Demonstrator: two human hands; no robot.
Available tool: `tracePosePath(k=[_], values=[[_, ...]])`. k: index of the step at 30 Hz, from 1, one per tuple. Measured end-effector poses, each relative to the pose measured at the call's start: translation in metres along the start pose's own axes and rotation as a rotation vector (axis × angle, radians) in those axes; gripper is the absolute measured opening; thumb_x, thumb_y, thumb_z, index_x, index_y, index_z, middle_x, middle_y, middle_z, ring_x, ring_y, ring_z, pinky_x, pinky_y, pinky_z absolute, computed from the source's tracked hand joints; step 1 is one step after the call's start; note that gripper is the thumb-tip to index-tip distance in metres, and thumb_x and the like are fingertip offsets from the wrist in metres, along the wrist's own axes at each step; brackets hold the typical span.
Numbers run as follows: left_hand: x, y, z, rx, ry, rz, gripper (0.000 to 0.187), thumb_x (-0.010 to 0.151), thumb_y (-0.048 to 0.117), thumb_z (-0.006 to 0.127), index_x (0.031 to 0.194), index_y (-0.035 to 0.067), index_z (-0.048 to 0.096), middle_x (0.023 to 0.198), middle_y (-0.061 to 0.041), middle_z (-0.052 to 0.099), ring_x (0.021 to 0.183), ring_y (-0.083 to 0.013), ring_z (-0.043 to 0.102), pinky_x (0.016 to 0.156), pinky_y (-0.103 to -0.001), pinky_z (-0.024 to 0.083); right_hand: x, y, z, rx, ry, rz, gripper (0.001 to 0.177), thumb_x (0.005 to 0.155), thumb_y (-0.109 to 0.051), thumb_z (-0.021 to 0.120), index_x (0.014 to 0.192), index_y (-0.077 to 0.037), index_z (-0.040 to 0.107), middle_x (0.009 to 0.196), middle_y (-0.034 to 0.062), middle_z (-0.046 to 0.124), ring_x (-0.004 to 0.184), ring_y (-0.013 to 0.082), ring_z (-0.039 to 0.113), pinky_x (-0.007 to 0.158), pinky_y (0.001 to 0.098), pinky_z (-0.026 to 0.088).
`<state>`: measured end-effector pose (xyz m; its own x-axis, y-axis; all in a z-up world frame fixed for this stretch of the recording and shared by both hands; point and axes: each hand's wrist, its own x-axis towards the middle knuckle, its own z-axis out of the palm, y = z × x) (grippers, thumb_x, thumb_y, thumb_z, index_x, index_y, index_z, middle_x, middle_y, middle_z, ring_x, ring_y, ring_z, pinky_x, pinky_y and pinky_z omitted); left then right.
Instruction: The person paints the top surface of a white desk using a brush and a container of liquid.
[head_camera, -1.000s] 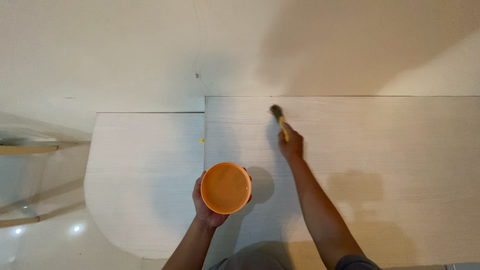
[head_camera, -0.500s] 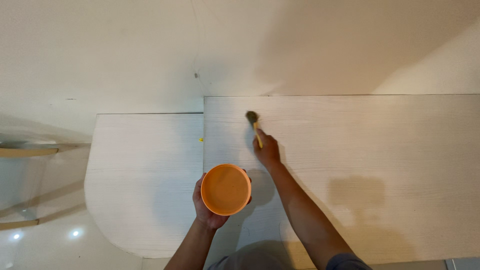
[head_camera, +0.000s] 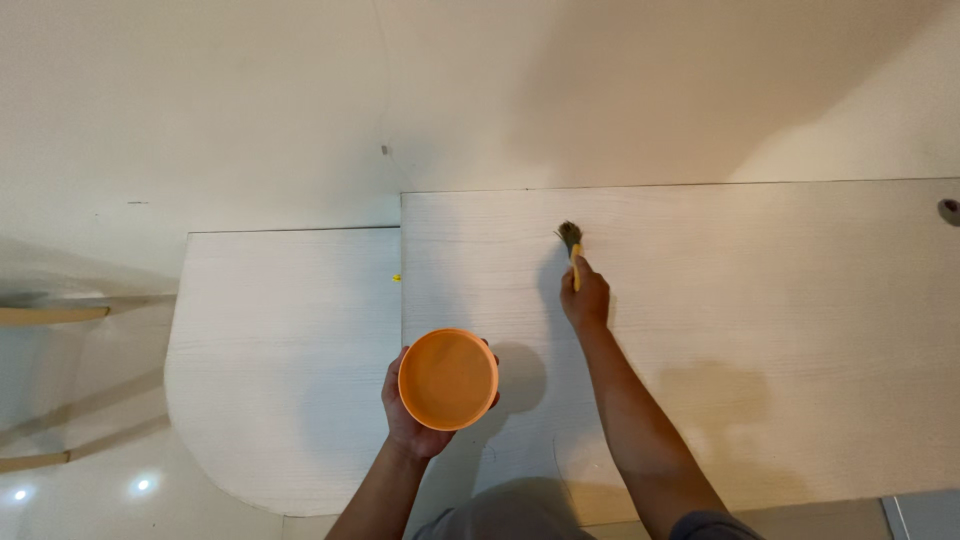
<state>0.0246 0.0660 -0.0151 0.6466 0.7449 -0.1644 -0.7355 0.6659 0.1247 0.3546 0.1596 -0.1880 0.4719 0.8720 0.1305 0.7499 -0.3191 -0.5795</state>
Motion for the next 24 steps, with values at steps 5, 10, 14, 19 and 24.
tracePosePath(k=[5,10,14,19,24], values=[[-0.007,-0.004,0.000,0.001,-0.077,0.021,0.073,0.101,0.062,0.033,0.145,0.005,0.050,0.143,-0.021,0.054,0.129,-0.0415,0.055,0.095,-0.059,0.056,-0.016,-0.027,0.031,0.045,-0.008,-0.101,0.041,0.096,-0.022,0.063,0.133,-0.003,0.064,0.084,0.0254,0.070,0.074,0.0393,0.069,0.071,0.0490,0.057],[-0.016,-0.007,0.005,-0.011,-0.024,0.028,0.070,0.100,0.060,0.033,0.142,0.006,0.051,0.143,-0.020,0.054,0.129,-0.0412,0.056,0.093,-0.060,0.056,-0.039,-0.071,0.054,0.157,-0.050,-0.255,0.038,0.096,-0.023,0.065,0.129,-0.005,0.067,0.086,0.0254,0.070,0.077,0.0400,0.068,0.073,0.0495,0.057],[-0.022,-0.009,0.006,-0.010,-0.021,0.042,0.068,0.101,0.058,0.033,0.142,0.007,0.051,0.142,-0.020,0.054,0.129,-0.0420,0.056,0.092,-0.060,0.056,-0.040,-0.068,0.043,0.229,-0.114,-0.240,0.039,0.096,-0.021,0.066,0.131,-0.007,0.067,0.088,0.0241,0.072,0.078,0.0372,0.072,0.074,0.0457,0.059],[-0.027,-0.012,0.000,-0.023,-0.105,0.031,0.072,0.103,0.059,0.033,0.145,0.004,0.050,0.143,-0.022,0.053,0.129,-0.0418,0.054,0.095,-0.059,0.055,-0.026,-0.015,0.012,0.166,-0.034,-0.048,0.039,0.095,-0.022,0.065,0.131,-0.009,0.068,0.093,0.0238,0.075,0.077,0.0337,0.075,0.072,0.0415,0.060],[-0.035,-0.015,-0.001,-0.041,-0.114,0.030,0.072,0.102,0.060,0.035,0.145,0.004,0.050,0.144,-0.021,0.053,0.133,-0.0405,0.052,0.098,-0.059,0.054,-0.021,0.016,-0.014,0.114,0.059,-0.007,0.038,0.097,-0.023,0.063,0.131,-0.005,0.067,0.096,0.0231,0.075,0.080,0.0340,0.074,0.073,0.0422,0.060]])
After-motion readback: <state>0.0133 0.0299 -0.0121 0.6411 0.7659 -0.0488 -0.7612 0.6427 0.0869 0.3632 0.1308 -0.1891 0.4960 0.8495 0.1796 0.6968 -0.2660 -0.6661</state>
